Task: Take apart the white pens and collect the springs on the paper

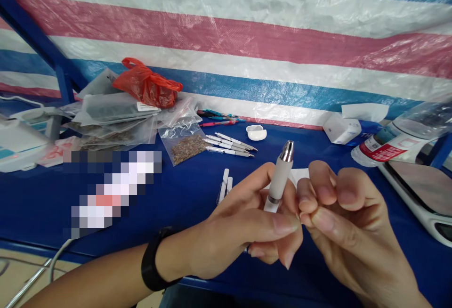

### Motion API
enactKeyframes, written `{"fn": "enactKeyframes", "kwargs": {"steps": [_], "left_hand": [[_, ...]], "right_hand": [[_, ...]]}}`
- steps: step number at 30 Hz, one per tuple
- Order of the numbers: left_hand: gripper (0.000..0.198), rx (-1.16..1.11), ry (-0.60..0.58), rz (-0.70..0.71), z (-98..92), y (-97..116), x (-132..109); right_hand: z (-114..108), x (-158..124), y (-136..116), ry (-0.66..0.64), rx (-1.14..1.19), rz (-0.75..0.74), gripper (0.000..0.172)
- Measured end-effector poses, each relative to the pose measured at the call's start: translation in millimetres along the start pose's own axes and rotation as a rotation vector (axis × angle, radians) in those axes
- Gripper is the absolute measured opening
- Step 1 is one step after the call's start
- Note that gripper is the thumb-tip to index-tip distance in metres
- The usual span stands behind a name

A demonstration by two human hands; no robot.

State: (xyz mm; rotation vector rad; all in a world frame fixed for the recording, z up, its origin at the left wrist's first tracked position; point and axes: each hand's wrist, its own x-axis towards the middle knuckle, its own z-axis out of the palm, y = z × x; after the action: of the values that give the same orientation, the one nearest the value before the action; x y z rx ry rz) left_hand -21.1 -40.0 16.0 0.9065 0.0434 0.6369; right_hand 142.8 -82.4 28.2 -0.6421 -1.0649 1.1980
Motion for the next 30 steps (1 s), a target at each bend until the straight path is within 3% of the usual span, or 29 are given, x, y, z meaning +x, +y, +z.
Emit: {"fn": "enactKeyframes", "kwargs": {"steps": [6,11,15,22,26,30], "left_hand": [[0.013,-0.001,-0.009,0.007,0.2,-2.9,-0.8],[0.015,0.007,0.011,0.020,-0.8,-1.7,-1.7],[0.021,0.091,0.037,0.031,-1.7,-2.6,-1.4],[0.013,-0.052,0.110,0.083,2.7,-12.7,2.6],[0.014,-0.132,0.153,0.004,3.9,-8.5,3.1],[0.016,-0.169,0.212,-0.059,1.5,-4.9,4.1]], "right_hand": [[0.8,-1.4,3.1,0.011,-0.071,-0.095,0.023],[4.4,-4.5,2.6,0.111,-0.276,-0.266,0.035],[8.5,-6.6,1.0,0.123,-0.401,-0.375,0.034],[16.5,-5.3,11.7,0.182,-0.569,-0.595,0.033],[20.2,-8.6,19.2,0.181,-0.648,-0.626,0.032],[20.7,-15.4,22.3,0.196,-0.641,-0.550,0.031]]}}
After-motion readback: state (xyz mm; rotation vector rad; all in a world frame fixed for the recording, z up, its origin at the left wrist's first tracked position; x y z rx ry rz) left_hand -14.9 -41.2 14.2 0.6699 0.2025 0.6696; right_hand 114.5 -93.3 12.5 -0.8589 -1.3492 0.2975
